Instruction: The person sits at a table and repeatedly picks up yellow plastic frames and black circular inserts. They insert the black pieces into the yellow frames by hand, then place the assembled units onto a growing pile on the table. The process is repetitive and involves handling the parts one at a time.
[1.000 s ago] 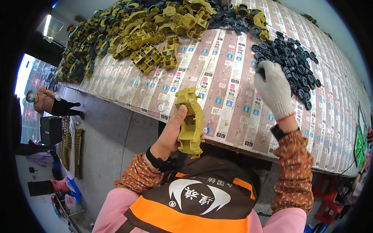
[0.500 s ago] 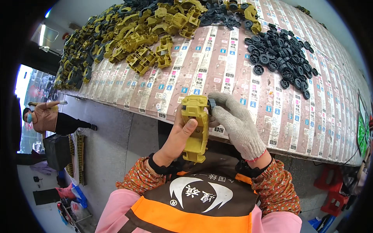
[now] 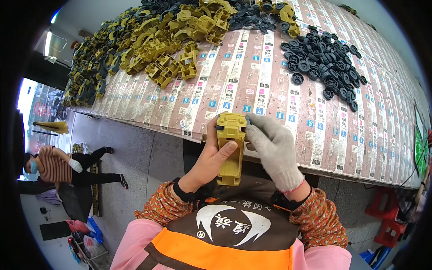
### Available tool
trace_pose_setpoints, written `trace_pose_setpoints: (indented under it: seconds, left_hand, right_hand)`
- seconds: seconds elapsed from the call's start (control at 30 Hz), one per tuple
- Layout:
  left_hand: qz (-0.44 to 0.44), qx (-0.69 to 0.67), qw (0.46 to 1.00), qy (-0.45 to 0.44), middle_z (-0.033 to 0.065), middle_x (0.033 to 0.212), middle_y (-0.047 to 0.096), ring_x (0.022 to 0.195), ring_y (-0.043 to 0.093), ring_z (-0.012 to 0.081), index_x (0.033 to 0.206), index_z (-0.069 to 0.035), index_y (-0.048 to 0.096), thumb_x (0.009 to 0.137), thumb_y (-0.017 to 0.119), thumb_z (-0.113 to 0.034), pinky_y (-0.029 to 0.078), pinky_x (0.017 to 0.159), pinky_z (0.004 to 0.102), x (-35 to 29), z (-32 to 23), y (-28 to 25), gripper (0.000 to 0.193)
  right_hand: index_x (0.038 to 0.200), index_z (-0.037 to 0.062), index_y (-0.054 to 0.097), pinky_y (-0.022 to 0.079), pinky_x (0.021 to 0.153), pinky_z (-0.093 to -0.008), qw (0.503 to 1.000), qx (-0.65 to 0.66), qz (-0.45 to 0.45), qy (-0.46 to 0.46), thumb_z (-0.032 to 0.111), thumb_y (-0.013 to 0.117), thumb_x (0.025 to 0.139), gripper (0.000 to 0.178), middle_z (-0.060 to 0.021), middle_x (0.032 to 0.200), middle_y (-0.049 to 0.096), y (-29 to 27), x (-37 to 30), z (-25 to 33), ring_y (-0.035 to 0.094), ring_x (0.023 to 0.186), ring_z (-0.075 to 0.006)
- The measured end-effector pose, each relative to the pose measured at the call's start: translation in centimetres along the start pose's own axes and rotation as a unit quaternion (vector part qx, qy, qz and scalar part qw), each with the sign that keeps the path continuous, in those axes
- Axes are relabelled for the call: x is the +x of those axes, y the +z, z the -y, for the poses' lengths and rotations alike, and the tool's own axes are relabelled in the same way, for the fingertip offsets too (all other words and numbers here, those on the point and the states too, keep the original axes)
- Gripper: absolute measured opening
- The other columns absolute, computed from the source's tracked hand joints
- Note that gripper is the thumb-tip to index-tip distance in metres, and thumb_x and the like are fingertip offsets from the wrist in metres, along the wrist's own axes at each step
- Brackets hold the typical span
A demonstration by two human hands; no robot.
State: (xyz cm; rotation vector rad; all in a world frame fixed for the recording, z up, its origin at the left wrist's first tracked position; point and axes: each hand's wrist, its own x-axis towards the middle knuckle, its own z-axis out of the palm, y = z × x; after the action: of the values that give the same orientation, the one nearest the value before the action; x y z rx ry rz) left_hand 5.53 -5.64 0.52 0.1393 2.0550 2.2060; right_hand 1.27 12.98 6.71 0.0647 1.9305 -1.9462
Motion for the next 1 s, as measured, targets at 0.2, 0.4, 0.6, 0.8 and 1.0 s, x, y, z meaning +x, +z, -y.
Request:
trace_pose_setpoints:
  seconds: [0.2, 0.4, 0.6, 0.8, 1.0]
  left_hand:
    - [0.045, 0.062, 0.997, 0.024, 0.0178, 0.142, 0.055, 0.127, 0.059, 0.0251, 0.164, -0.007, 0.005, 0.107, 0.066, -0.036, 0.045, 0.111, 0.0378, 0.1, -0.2, -0.6, 0.088]
    - [0.059, 0.082, 0.995, 0.002, 0.0167, 0.142, 0.056, 0.128, 0.059, 0.0241, 0.164, -0.008, 0.005, 0.107, 0.066, -0.031, 0.046, 0.111, 0.0378, -0.3, 1.7, -0.2, 0.086]
    - [-0.018, -0.128, 0.984, -0.122, 0.0057, 0.126, 0.062, 0.115, 0.063, 0.0157, 0.155, -0.011, 0.031, 0.105, 0.071, -0.031, 0.054, 0.100, 0.0338, 0.2, 1.6, -0.4, 0.067]
    - [-0.099, -0.267, 0.953, -0.102, 0.0023, 0.112, 0.067, 0.094, 0.071, 0.0141, 0.140, -0.014, 0.052, 0.105, 0.067, -0.039, 0.064, 0.076, 0.0321, 1.2, -0.7, -2.3, 0.046]
    - [-0.096, -0.326, 0.934, -0.108, 0.0017, 0.114, 0.066, 0.094, 0.070, 0.0125, 0.144, -0.016, 0.051, 0.107, 0.065, -0.036, 0.062, 0.076, 0.0305, 0.8, 0.3, -3.4, 0.044]
  right_hand:
    - [0.142, -0.0047, 0.059, 0.059, 0.079, -0.0375, 0.925, -0.262, -0.001, -0.274, -0.001, 0.057, 0.095, 0.047, -0.0201, 0.104, 0.075, -0.8, -0.5, -2.8, 0.076, 0.094, -0.0312]
    - [0.125, -0.0057, 0.063, 0.055, 0.073, -0.0536, 0.887, -0.373, -0.012, -0.272, 0.001, 0.059, 0.083, 0.043, -0.0271, 0.085, 0.069, -0.8, -0.7, -2.3, 0.070, 0.080, -0.0477]
    - [0.111, 0.0016, 0.076, 0.060, 0.080, -0.0412, 0.960, -0.260, 0.093, -0.052, 0.014, 0.061, 0.089, 0.030, -0.0214, 0.093, 0.077, -3.2, 4.5, 1.8, 0.077, 0.085, -0.0334]
    - [0.103, 0.0048, 0.067, 0.056, 0.087, -0.0546, 0.731, -0.621, -0.207, -0.192, 0.026, 0.058, 0.097, 0.024, -0.0224, 0.103, 0.071, -11.8, 15.2, 0.6, 0.071, 0.101, -0.0427]
    - [0.112, 0.0039, 0.064, 0.054, 0.092, -0.0521, 0.732, -0.641, -0.188, -0.134, 0.030, 0.062, 0.098, 0.030, -0.0248, 0.114, 0.068, -12.5, 17.4, 0.0, 0.068, 0.107, -0.0447]
